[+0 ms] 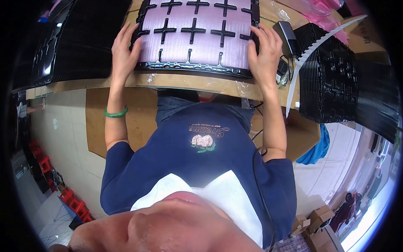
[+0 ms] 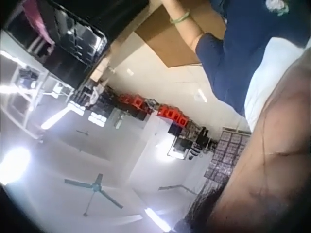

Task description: The person assembles plastic components by applying adhesive strips to a plastic tray, then placing pink foam inserts into the tray by hand.

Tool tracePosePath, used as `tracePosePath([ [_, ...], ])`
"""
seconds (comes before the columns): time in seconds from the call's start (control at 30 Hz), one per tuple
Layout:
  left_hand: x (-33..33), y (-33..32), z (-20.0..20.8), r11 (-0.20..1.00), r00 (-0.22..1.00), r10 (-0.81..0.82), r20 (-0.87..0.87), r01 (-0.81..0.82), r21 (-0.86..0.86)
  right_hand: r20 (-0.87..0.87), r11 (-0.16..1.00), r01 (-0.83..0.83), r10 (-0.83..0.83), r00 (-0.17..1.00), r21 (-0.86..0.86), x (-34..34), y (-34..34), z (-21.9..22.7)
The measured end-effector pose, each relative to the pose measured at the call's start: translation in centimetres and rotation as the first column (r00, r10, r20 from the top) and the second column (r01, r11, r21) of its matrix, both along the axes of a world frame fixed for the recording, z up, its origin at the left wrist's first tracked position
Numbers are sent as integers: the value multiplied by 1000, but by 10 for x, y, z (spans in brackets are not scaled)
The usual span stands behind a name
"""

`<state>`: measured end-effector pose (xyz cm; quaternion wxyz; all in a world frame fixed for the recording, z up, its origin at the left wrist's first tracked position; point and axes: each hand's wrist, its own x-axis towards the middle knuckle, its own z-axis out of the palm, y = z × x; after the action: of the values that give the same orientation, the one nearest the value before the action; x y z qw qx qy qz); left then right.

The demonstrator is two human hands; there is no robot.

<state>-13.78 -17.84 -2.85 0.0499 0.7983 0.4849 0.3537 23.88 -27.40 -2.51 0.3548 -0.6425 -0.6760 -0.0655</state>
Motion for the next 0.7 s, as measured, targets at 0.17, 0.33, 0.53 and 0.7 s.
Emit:
tracePosePath([
  [0.17,71,53,18,931,956,-143,-254,217,292,105,988,-105,93,990,110,3,91,6],
  [0.33,132,121,17,943,925,-207,-317,276,188,303,957,-288,268,915,25,-3,179,-1],
  [0.53,101,151,10,975,905,-220,-365,212,-62,282,972,-187,221,934,-141,25,184,-5],
  [0.7,50,189,-9,967,913,-221,-343,250,44,290,981,-43,98,952,-191,54,182,-2],
])
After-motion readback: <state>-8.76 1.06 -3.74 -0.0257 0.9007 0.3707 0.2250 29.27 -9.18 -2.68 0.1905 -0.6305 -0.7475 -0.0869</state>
